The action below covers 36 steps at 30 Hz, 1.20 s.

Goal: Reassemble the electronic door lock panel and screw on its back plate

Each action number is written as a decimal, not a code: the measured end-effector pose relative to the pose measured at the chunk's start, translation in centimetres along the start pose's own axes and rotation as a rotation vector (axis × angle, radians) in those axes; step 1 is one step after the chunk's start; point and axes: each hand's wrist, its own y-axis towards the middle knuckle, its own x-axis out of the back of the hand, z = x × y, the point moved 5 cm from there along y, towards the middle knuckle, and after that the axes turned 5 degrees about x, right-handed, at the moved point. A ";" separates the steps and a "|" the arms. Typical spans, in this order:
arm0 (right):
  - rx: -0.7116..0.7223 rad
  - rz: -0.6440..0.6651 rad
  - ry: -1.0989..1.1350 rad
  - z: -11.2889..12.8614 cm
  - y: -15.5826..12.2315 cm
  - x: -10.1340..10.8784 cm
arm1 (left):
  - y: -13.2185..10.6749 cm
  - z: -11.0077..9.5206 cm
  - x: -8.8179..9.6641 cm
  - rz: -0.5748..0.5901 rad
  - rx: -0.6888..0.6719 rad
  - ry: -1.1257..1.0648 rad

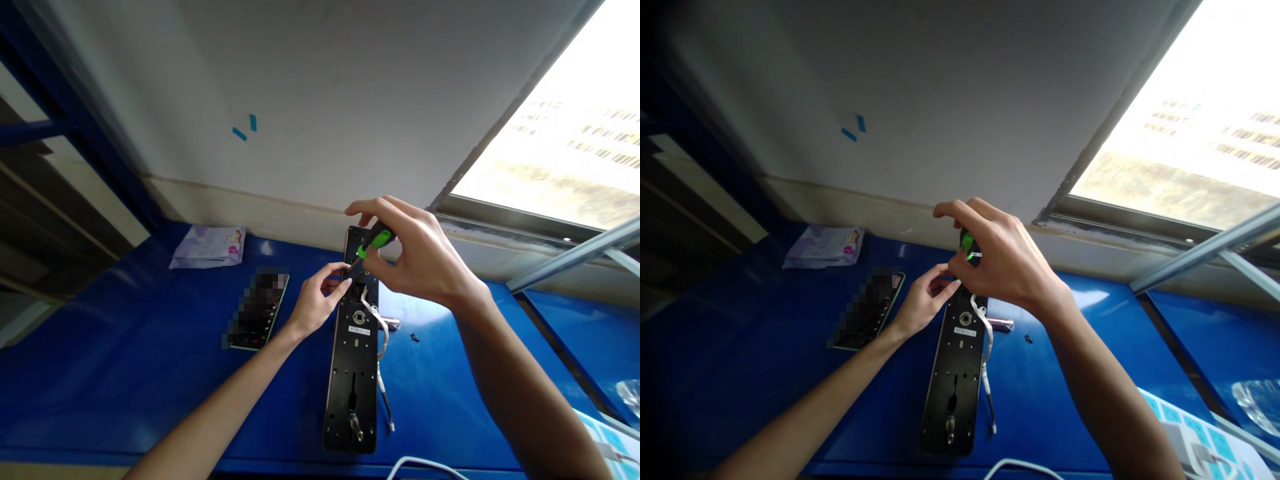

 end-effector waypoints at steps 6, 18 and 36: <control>-0.034 -0.048 -0.007 -0.5 -0.4 0.2 | 0.1 -0.2 0.1 0.002 -0.027 0.058; -0.061 -0.174 0.033 -0.7 -1.9 1.5 | -0.4 -1.8 0.1 -0.074 -0.066 0.211; -0.031 -0.186 0.063 -1.2 -2.7 1.6 | 1.1 -6.1 1.0 0.094 -0.084 0.658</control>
